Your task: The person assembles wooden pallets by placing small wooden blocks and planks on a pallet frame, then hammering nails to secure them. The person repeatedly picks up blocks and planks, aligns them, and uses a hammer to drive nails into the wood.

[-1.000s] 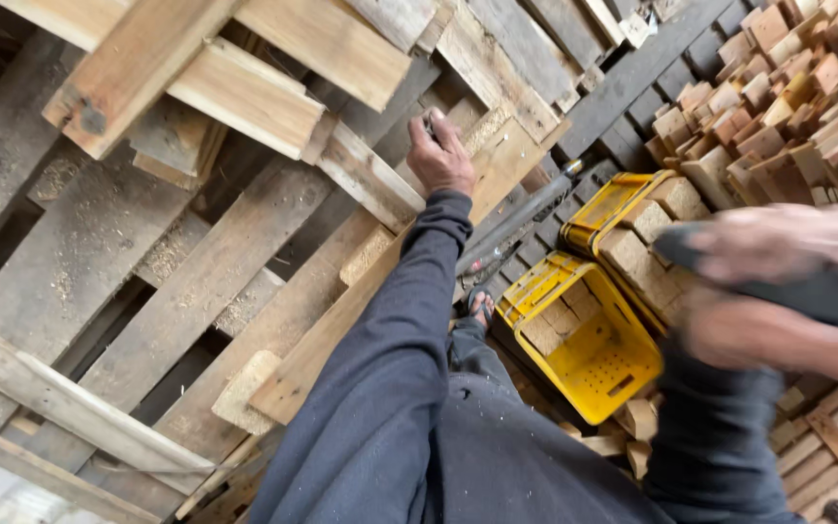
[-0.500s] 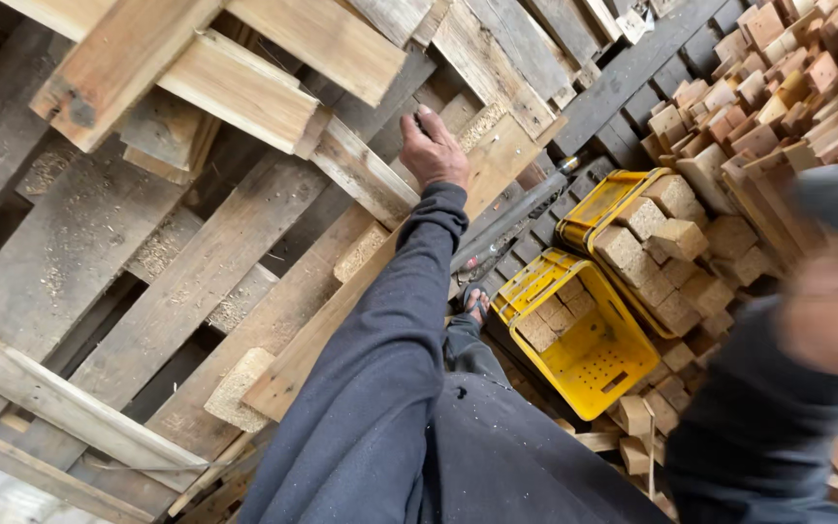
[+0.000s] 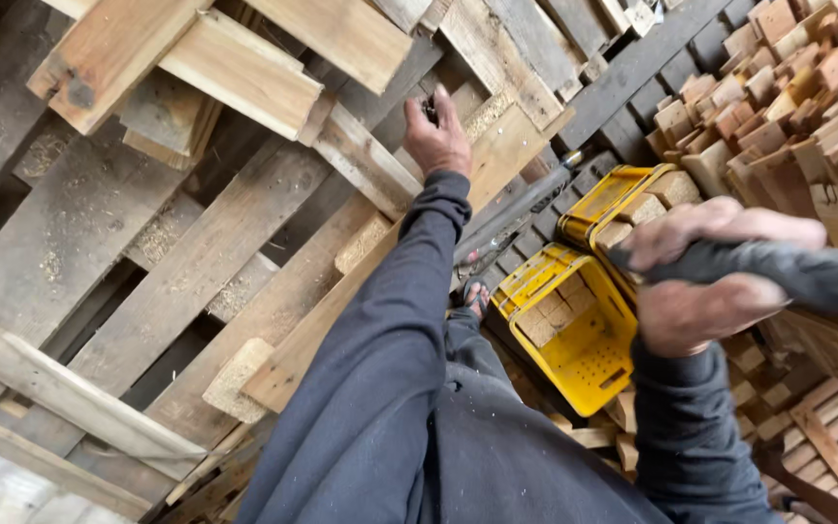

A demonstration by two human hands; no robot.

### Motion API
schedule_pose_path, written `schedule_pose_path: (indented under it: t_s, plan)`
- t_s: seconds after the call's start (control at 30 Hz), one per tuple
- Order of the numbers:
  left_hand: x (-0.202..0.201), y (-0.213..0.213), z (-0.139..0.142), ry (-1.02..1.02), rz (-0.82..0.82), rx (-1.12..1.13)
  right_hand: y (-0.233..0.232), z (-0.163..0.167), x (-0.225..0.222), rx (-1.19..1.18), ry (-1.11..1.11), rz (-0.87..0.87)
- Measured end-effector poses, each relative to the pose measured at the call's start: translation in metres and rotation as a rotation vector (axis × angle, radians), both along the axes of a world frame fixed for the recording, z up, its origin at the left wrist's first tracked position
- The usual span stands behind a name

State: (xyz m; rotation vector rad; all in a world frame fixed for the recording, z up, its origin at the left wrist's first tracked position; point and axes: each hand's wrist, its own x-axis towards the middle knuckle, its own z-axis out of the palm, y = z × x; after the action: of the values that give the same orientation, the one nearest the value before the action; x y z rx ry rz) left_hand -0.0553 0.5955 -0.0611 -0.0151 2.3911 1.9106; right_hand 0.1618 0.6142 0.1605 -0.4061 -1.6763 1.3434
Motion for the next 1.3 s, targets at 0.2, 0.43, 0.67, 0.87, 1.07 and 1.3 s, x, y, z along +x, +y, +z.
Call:
schedule_pose_path:
  t_s: [0.2,0.43,0.67,0.87,1.07,1.3]
  plan:
    - [-0.001,-0.001,0.003,-0.087,-0.015,0.14,-0.018,-0.094,0.017,-0.664,-1.051,0.013]
    - [0.003,-0.006,0.013,0.172,-0.055,0.181,-0.038,-0.144,0.039,-0.532,-0.668,0.072]
    - [-0.01,-0.038,0.022,-0.266,-0.118,0.486,-0.084,-0.115,0.086,-0.663,-0.885,0.016]
    - [-0.006,-0.204,0.068,-0.684,-0.41,0.914,-0.172,-0.08,0.105,-0.604,-0.851,0.093]
    - [0.085,-0.331,0.085,-0.808,-0.116,1.018,-0.182,-0.075,0.05,-0.003,-1.031,0.28]
    - [0.109,-0.394,0.065,-0.998,-0.124,0.879,-0.16,-0.081,-0.11,0.822,-0.996,0.536]
